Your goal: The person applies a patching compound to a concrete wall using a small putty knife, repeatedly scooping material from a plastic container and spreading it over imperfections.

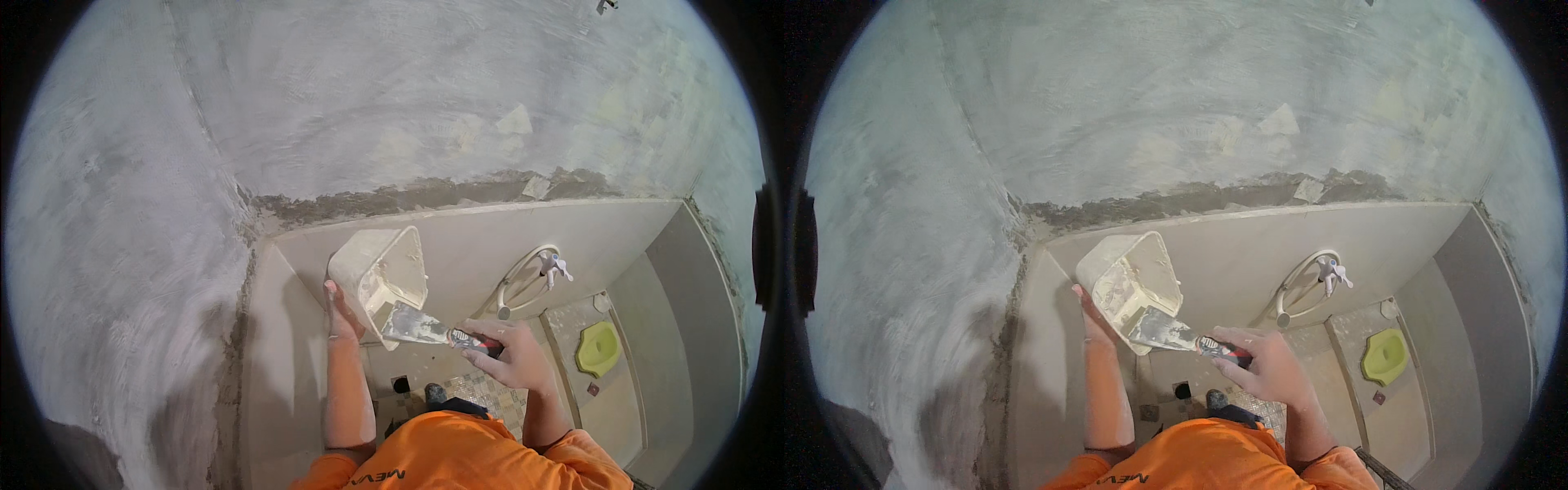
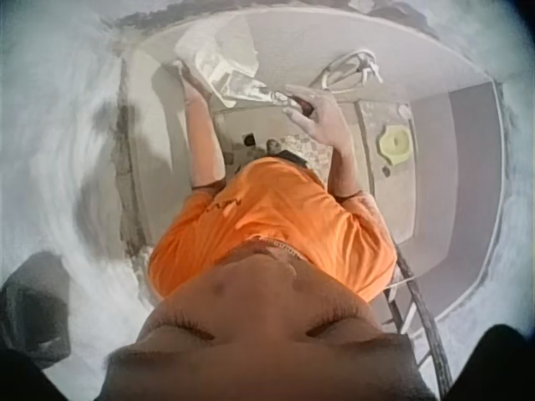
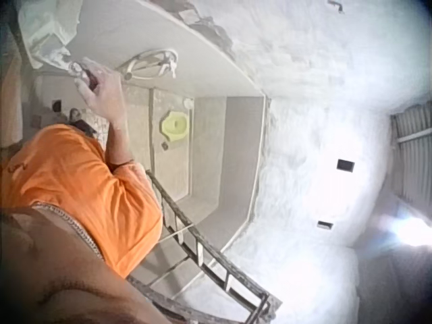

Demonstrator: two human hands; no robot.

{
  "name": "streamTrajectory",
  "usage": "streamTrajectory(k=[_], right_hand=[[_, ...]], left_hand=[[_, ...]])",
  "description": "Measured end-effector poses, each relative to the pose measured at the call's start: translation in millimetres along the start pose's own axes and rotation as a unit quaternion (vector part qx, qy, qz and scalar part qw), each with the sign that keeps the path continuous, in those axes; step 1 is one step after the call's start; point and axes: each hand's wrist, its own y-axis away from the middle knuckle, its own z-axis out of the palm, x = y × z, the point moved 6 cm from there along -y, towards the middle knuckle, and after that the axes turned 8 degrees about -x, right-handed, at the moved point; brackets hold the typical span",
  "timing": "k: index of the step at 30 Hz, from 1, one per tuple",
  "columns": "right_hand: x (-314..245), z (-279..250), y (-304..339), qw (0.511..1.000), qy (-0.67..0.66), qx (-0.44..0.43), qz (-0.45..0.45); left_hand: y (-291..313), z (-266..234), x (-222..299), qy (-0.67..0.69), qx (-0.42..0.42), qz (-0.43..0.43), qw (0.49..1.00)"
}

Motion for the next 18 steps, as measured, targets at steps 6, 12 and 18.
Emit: streamTrajectory(k=[6,12,18], right_hand=[[-28,14,-19,0.988,0.154,0.009,-0.009],[-34,39,-20,0.955,0.294,-0.018,-0.012],[-34,43,-23,0.944,0.328,-0.034,-0.012]], left_hand=[[-9,18,13,-0.098,-0.073,0.040,0.992],[-8,50,25,-0.089,-0.101,0.070,0.988],[-15,64,32,-0.122,-0.147,0.099,0.977]])
